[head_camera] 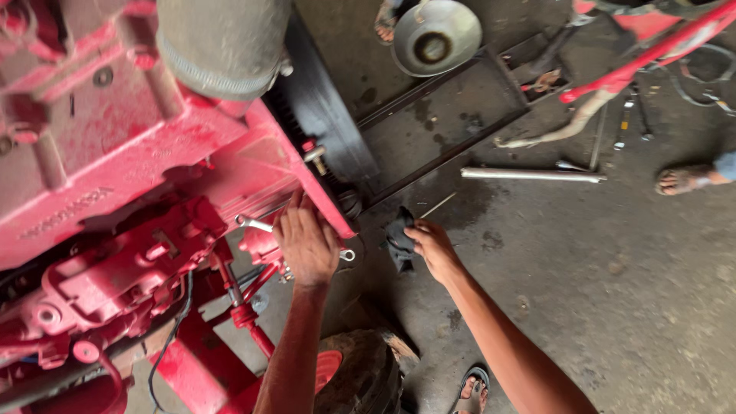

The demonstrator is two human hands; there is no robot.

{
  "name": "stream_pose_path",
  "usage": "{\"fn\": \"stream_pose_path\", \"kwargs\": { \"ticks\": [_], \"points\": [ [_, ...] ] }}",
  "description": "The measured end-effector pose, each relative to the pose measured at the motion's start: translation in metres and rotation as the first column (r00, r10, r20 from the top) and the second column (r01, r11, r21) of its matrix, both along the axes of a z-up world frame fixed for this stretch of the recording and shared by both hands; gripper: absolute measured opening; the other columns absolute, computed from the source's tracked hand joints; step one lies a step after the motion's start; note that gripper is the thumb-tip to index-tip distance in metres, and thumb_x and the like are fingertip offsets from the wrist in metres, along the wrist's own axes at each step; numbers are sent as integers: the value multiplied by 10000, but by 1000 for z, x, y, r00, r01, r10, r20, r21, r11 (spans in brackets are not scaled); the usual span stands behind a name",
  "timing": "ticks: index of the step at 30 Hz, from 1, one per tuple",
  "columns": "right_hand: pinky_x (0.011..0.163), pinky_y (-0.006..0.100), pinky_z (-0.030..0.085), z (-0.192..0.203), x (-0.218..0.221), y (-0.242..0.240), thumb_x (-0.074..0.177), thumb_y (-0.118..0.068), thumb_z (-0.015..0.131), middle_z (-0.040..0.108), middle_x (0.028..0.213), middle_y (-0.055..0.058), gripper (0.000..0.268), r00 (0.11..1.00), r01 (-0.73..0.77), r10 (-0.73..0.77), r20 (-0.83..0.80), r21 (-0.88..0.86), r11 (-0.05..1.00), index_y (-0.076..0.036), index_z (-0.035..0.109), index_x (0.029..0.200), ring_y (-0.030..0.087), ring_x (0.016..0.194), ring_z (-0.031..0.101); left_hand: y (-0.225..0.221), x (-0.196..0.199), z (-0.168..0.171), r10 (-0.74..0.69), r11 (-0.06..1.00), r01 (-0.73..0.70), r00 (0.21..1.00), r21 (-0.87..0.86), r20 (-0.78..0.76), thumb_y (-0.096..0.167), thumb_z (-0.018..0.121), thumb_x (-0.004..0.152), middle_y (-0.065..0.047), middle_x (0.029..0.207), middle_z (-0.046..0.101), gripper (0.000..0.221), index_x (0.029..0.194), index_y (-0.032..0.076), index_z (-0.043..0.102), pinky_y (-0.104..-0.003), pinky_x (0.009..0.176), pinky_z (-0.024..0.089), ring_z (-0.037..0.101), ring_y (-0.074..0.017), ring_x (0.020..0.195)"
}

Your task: The person wipes a red tractor engine and a black pulley with a dark cloth. The person repeatedly rubs the cloth over the engine casing and the pulley surface to remove dirt or oil.

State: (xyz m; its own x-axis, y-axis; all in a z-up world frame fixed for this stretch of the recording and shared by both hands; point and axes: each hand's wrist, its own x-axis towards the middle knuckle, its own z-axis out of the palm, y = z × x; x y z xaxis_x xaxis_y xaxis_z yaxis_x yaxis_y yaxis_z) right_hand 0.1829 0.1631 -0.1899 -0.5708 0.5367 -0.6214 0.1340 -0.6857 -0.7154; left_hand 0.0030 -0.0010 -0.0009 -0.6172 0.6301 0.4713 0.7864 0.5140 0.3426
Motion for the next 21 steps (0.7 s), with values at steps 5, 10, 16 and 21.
{"fn": "stream_pose_path", "kwargs": {
  "ticks": [5, 10, 16, 21],
  "points": [
    [825, 352, 501, 112, 57, 0, 866, -80, 719, 740, 999, 0, 139, 954, 47, -125, -274, -276, 960, -142, 671, 981, 148, 941, 686, -1, 3, -1, 5, 1000, -5, 1000, 6, 3, 196, 555, 880, -225, 1482, 510, 467, 1300, -5, 518, -553, 1131, 324, 510, -419, 1265],
    [813, 345, 491, 178, 92, 6, 878, -100, 682, 751, 1047, -10, 175, 906, 109, -215, -364, -289, 951, -146, 695, 1047, 130, 977, 688, -5, 5, 7, -23, 999, 20, 998, 48, 50, 191, 546, 920, -216, 1513, 505, 477, 1350, -16, 521, -556, 1175, 306, 486, -424, 1327],
    [718, 313, 406, 150, 96, 35, 1005, -144, 689, 633, 944, -32, 110, 958, 126, -132, -256, -41, 991, -150, 610, 1082, 101, 828, 566, 1, 7, 19, -25, 999, 24, 999, 45, 32, 191, 554, 854, -212, 1482, 502, 525, 1336, -11, 502, -558, 1159, 279, 470, -406, 1354],
    [618, 295, 341, 130, 60, 70, 1032, -226, 646, 502, 852, -31, 144, 1000, 24, -28, 6, 333, 943, -98, 619, 1092, 91, 728, 419, 2, 7, 16, 30, 999, -31, 996, 22, 81, 150, 562, 850, -205, 1486, 508, 554, 1375, -15, 501, -548, 1153, 290, 474, -395, 1324]
  ]
}}
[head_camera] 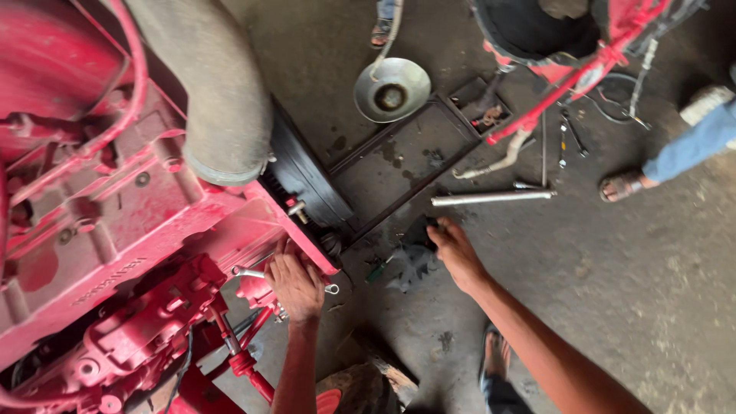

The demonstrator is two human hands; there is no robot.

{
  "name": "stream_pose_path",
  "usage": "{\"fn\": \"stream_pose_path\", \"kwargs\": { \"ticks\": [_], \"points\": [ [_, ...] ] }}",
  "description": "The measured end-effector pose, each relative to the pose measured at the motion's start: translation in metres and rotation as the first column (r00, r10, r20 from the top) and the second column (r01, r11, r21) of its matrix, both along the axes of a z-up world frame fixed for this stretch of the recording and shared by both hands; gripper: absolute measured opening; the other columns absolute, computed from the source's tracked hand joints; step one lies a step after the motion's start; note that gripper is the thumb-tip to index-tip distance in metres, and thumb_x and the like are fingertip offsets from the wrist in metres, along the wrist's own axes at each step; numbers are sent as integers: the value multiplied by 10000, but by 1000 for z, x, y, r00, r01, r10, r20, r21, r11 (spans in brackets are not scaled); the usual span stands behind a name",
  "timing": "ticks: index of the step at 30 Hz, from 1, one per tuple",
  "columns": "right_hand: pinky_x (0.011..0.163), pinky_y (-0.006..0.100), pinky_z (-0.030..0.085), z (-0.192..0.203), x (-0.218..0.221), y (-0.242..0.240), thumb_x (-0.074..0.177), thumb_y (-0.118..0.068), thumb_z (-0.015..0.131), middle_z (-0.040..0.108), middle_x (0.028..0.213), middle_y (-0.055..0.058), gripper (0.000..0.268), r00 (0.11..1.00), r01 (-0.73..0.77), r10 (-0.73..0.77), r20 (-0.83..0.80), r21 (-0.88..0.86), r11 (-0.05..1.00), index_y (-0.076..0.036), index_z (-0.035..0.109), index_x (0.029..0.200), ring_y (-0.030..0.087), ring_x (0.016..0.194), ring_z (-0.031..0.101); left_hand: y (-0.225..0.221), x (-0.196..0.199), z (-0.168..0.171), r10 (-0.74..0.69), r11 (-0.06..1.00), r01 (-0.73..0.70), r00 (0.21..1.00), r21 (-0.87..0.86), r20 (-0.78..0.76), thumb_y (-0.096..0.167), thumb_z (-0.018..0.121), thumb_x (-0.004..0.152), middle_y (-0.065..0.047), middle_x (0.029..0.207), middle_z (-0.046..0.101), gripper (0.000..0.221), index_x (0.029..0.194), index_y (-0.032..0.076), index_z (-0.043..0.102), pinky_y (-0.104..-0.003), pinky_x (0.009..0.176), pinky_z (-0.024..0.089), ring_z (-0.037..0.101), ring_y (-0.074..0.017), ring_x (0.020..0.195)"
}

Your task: The person wipes a red tractor engine and a black pulley with a dark cloth. The person repeatedly rubs the cloth over the engine casing and the pulley surface to remove dirt or oil.

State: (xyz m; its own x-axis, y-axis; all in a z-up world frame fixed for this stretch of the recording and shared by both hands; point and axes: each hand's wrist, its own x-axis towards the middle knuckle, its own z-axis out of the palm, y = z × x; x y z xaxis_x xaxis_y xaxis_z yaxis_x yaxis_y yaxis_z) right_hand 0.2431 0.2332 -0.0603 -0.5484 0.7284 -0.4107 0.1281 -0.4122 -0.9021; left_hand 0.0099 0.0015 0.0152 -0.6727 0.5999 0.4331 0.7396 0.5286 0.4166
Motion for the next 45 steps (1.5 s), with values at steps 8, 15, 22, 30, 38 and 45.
{"fn": "stream_pose_path", "kwargs": {
  "ticks": [8, 15, 22, 30, 38, 45],
  "points": [
    [805, 281, 480, 21, -133, 92, 978, -132, 687, 637, 992, 11, 205, 996, -16, 54, -71, 456, 890, -19, 621, 1136, 115, 919, 587, 15, -12, -7, -21, 999, 25, 997, 47, -77, 147, 558, 825, -250, 1465, 500, 566, 1355, -41, 497, -573, 1120, 316, 491, -447, 1309],
    [542, 350, 556, 19, -261, 138, 950, -125, 640, 636, 920, 11, 238, 976, -213, 216, -17, 118, 970, -94, 603, 1183, 124, 787, 619, 39, -19, -12, 122, 992, -121, 991, 28, -58, 120, 531, 795, -280, 1382, 539, 518, 1285, -47, 520, -555, 1100, 371, 501, -450, 1237],
    [749, 292, 599, 51, -278, 94, 1021, -78, 604, 687, 1216, 8, 340, 824, -415, 516, -233, 372, 830, -63, 599, 1361, 157, 841, 696, 102, 15, 35, 458, 839, -428, 889, 335, -11, 34, 495, 1089, -238, 1438, 568, 281, 1353, -52, 534, -460, 1145, 405, 549, -403, 1311],
    [750, 244, 587, 31, -255, 82, 987, 14, 660, 724, 981, 48, 203, 800, -378, 503, -326, 378, 845, -21, 648, 1186, 97, 867, 686, 166, -72, 104, 69, 994, -38, 947, 104, -315, 29, 558, 1033, -188, 1432, 582, 318, 1348, -6, 538, -526, 1200, 375, 550, -358, 1354],
    [753, 238, 526, 98, -310, 95, 995, 21, 665, 680, 957, 20, 168, 803, -233, 472, -364, 537, 811, 9, 630, 1159, 67, 857, 608, 163, -90, 104, -104, 972, 117, 992, 201, -74, 46, 522, 1060, -218, 1519, 490, 358, 1407, -35, 496, -475, 1219, 425, 517, -434, 1414],
    [768, 232, 503, 97, -316, 79, 983, 75, 624, 659, 986, 32, 163, 856, -93, 354, -376, 563, 821, 4, 639, 1128, 70, 868, 591, 153, -89, 95, -36, 991, 56, 985, 119, -168, 92, 541, 1079, -224, 1540, 486, 394, 1437, -68, 508, -475, 1238, 392, 501, -398, 1444]
  ]
}}
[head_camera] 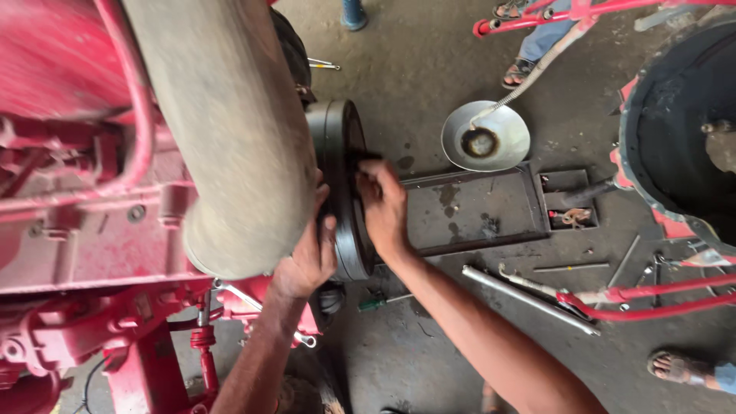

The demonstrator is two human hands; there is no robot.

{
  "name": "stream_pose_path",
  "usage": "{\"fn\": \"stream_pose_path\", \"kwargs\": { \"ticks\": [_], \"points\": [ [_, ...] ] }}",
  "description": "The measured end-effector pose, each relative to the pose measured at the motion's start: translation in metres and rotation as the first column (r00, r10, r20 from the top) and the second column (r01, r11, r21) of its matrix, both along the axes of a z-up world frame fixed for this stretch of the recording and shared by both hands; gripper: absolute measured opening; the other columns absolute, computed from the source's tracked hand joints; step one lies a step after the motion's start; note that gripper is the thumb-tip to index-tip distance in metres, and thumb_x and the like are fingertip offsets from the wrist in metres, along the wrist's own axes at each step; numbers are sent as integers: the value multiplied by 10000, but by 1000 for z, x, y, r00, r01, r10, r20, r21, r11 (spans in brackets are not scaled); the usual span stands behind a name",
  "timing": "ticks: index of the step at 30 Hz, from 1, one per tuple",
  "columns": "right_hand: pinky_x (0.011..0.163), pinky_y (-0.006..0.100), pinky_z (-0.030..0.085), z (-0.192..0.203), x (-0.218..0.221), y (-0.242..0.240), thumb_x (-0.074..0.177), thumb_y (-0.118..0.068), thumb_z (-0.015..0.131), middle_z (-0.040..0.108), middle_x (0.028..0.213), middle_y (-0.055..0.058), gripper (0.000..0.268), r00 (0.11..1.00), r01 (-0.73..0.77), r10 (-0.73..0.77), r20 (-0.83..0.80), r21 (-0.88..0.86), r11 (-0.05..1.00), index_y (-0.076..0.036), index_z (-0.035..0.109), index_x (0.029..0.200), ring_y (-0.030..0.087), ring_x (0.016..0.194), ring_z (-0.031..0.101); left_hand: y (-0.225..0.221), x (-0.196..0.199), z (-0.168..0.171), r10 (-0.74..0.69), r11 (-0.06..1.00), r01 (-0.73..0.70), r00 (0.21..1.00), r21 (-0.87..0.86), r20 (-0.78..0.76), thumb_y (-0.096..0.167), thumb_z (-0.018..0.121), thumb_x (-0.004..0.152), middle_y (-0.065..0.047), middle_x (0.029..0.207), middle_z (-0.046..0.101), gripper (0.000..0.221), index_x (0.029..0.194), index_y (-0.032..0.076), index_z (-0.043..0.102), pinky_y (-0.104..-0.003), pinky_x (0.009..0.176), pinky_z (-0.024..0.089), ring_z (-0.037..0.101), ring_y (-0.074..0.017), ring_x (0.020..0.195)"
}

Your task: The person wipes a red tractor engine and a black pulley with a dark cloth. The person repeatedly rubs the cloth over the engine casing and the pulley surface to remove dirt or oil.

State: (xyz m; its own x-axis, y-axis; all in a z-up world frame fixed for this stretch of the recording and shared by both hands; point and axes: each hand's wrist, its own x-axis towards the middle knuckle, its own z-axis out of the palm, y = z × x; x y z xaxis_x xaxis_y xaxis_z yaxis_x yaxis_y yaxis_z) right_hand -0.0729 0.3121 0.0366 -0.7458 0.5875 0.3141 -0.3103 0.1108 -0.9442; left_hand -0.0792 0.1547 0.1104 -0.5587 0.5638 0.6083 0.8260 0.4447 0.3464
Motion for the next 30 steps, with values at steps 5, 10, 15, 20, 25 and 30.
{"fn": "stream_pose_path", "kwargs": {
  "ticks": [5, 10, 15, 20, 25, 30],
  "points": [
    [837, 262, 503, -6, -61, 28, 988, 126, 582, 630, 1014, 74, 164, 992, 20, -5, -125, 118, 993, 10, 616, 1099, 106, 928, 598, 2, -4, 7, 1, 1000, -2, 998, 10, 70, 117, 579, 1006, -206, 1525, 517, 417, 1393, -33, 542, -472, 1222, 372, 495, -376, 1434],
    [924, 318, 508, -50, -126, 66, 912, 129, 573, 671, 1034, 104, 227, 987, 95, -55, -152, 272, 958, 16, 614, 1105, 180, 1000, 636, 11, -7, 7, 15, 1000, -18, 992, 20, 126, 146, 615, 961, -194, 1493, 534, 436, 1361, -13, 545, -482, 1197, 395, 507, -378, 1413],
    [899, 308, 491, -117, -173, 90, 1011, 35, 610, 649, 1003, 106, 94, 998, 10, -1, -60, 148, 989, 13, 604, 1102, 196, 969, 598, 19, -9, 3, 121, 992, -121, 993, -34, 4, 208, 631, 960, -161, 1473, 545, 438, 1351, 26, 551, -546, 1229, 283, 517, -353, 1393],
    [866, 327, 496, -172, -152, 93, 1027, -57, 609, 682, 1005, 99, 113, 980, -126, 128, 153, -23, 992, 5, 629, 1118, 201, 940, 614, 17, -11, 1, 183, 970, -195, 979, -142, -95, 257, 648, 995, -132, 1469, 578, 434, 1363, 48, 555, -549, 1247, 197, 548, -310, 1377],
    [798, 342, 498, -222, -62, 61, 1001, -85, 568, 697, 1060, 66, 212, 875, -109, 183, 448, -186, 976, -19, 650, 1186, 179, 920, 629, 20, -7, 0, 241, 949, -264, 960, -172, -146, 277, 669, 994, -111, 1458, 590, 443, 1367, 58, 570, -556, 1223, 204, 562, -301, 1345],
    [799, 328, 477, -262, 14, 16, 1013, -43, 624, 627, 1022, 67, 122, 930, -42, 184, 320, -403, 914, -2, 622, 1127, 162, 938, 584, 28, -1, 4, 278, 930, -315, 939, -187, -202, 277, 671, 987, -107, 1458, 581, 455, 1373, 52, 584, -571, 1191, 265, 556, -299, 1349]
  ]
}}
